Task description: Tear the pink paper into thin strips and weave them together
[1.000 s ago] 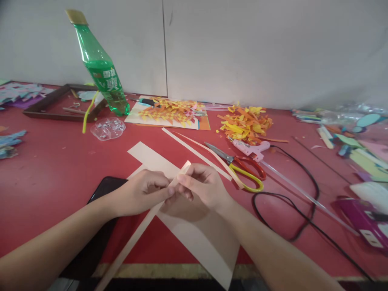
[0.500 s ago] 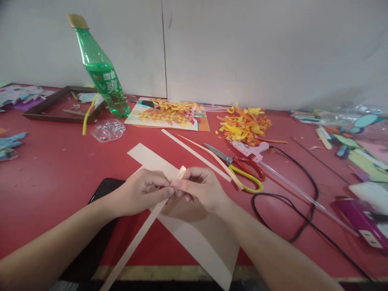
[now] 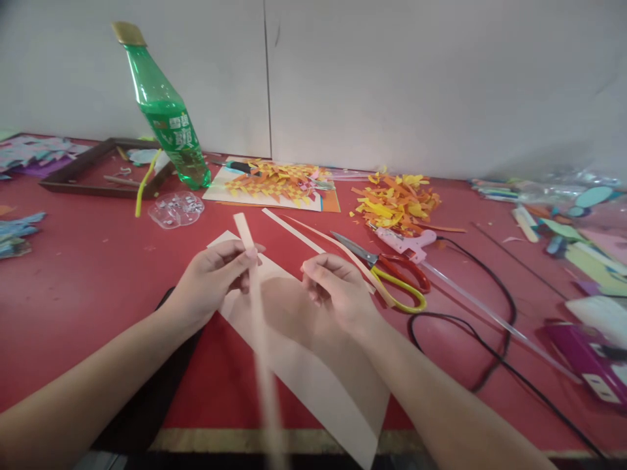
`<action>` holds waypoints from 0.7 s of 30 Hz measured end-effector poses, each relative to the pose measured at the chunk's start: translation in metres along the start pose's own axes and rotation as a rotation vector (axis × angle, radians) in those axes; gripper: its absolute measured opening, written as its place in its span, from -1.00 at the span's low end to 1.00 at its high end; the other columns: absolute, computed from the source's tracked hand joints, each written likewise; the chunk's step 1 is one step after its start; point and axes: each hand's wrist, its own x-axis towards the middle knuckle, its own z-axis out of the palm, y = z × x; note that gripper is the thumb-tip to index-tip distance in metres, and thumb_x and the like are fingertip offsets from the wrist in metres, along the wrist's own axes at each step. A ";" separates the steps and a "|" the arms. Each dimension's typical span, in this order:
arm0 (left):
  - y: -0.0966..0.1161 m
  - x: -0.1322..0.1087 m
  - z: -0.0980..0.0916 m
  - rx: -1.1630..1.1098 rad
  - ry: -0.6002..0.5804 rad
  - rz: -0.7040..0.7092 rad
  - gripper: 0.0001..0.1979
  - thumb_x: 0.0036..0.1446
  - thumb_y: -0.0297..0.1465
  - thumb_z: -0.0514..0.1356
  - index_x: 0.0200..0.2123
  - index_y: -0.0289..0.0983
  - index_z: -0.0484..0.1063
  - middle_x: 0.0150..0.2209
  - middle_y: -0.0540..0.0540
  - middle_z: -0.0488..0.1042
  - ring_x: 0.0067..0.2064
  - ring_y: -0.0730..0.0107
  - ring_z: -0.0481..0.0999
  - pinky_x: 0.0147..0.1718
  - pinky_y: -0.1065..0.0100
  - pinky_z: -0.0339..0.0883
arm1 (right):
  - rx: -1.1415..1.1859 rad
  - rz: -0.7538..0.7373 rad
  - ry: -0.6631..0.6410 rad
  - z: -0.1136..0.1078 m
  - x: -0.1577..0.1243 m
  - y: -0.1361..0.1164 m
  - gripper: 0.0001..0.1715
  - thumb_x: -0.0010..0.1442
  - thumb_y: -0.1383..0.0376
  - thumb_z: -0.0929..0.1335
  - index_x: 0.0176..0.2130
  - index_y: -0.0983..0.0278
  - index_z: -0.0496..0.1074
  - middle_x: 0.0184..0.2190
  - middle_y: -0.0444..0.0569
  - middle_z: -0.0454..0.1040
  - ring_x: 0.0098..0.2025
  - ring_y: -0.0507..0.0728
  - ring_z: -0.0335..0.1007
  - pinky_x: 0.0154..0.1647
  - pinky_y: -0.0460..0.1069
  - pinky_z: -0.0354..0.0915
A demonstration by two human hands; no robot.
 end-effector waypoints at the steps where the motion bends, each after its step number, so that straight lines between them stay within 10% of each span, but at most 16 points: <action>1: 0.000 0.001 0.000 -0.104 0.020 -0.040 -0.75 0.07 -0.21 0.25 -0.28 -0.28 0.47 -0.45 0.03 0.44 -0.52 0.60 0.40 -0.47 0.51 0.36 | 0.002 -0.006 0.000 -0.001 0.000 0.001 -0.78 0.09 0.19 0.42 -0.48 0.26 0.43 -0.61 -0.16 0.40 -0.64 -0.05 0.18 -0.67 -0.14 0.10; 12: -0.001 -0.005 0.003 -0.105 -0.338 -0.266 -0.74 0.06 -0.26 0.28 -0.28 -0.35 0.53 -0.38 -0.12 0.58 -0.32 0.40 0.59 -0.34 0.45 0.47 | -0.269 0.028 -0.315 0.007 -0.009 -0.005 -0.75 0.04 0.18 0.46 -0.47 0.30 0.44 -0.56 -0.11 0.47 -0.55 -0.03 0.27 -0.56 -0.12 0.19; 21: 0.000 -0.002 0.003 -0.275 -0.133 -0.170 -0.78 -0.02 -0.32 0.34 -0.40 -0.31 0.40 -0.47 0.07 0.48 -0.42 0.58 0.52 -0.33 0.50 0.46 | -0.250 0.143 -0.386 0.009 -0.012 -0.005 -0.69 0.02 0.20 0.47 -0.54 0.30 0.33 -0.69 -0.20 0.37 -0.74 -0.12 0.09 -0.76 -0.18 0.01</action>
